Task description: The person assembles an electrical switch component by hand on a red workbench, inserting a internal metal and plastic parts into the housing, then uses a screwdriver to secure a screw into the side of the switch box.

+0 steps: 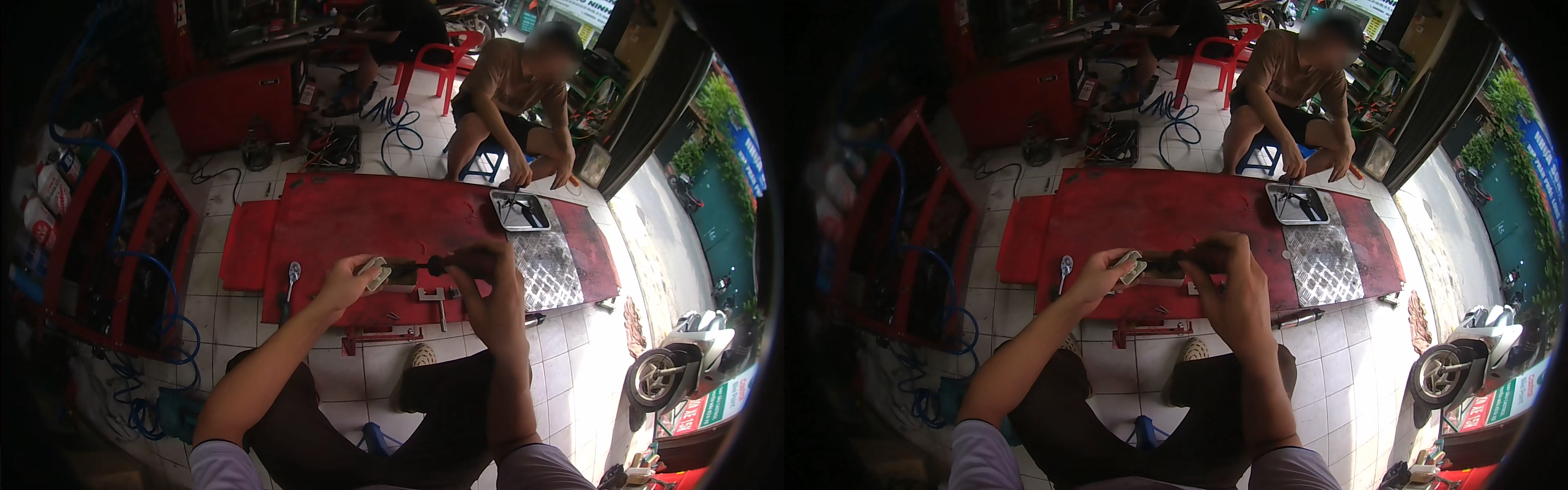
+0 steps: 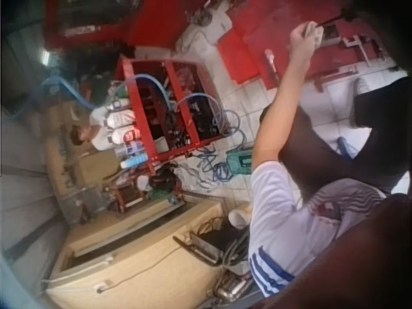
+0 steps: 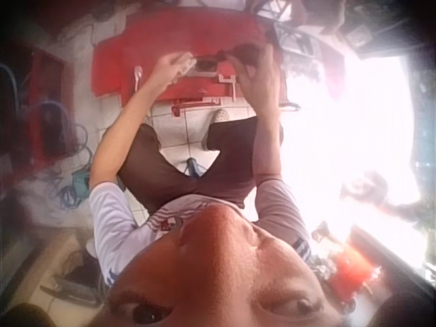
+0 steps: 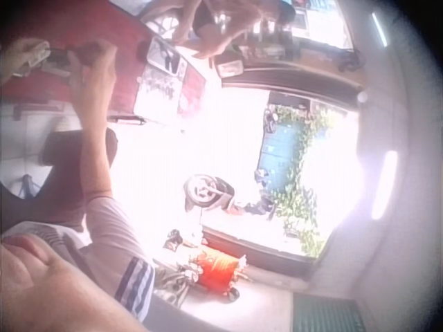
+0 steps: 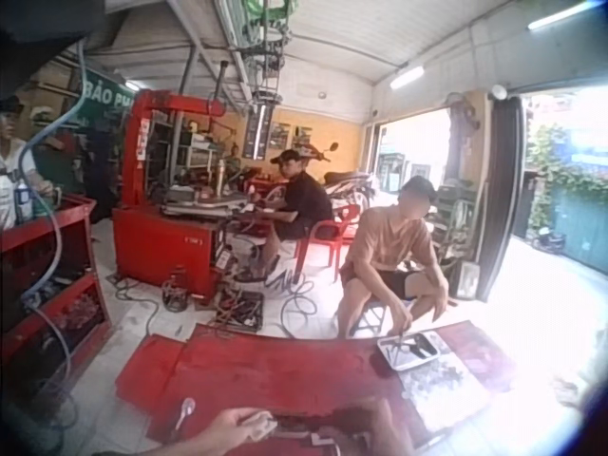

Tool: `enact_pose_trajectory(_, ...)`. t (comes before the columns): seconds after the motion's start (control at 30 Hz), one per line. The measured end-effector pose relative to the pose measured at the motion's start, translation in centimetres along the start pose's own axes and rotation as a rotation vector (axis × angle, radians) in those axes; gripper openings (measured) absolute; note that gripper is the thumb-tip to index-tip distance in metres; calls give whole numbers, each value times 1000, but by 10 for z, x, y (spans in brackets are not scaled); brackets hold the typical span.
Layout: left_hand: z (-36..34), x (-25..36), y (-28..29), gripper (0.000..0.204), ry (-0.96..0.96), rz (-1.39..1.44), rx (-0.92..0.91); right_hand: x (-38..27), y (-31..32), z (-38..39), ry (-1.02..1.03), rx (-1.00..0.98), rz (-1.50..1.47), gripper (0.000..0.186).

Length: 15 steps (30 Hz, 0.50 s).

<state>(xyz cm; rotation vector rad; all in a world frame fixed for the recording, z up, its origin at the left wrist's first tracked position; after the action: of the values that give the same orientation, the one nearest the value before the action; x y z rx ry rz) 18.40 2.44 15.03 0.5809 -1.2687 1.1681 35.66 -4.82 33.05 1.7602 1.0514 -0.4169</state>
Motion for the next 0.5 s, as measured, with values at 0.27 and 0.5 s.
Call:
enact_pose_trajectory(0.27, 3, 8, -10, 31, 23, 40, 11, -3, 3, -3, 79, 28, -164, 32)
enact_pose_trajectory(0.5, 0, 2, -10, 29, 19, -17, 5, 7, 3, -2, -6, -8, -113, 29)
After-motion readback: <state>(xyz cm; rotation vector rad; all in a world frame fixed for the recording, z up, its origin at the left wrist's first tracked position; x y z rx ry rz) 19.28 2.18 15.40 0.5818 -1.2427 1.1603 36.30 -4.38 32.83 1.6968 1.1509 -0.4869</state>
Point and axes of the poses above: each hand's wrist, its own z-axis away from the middle knuckle, its own y-axis out of the back of the hand, x = y × z, the point moved 7 cm from there along -z, towards the middle knuckle, and after that the axes turned 7 degrees about -x, right-handed, at the moved point
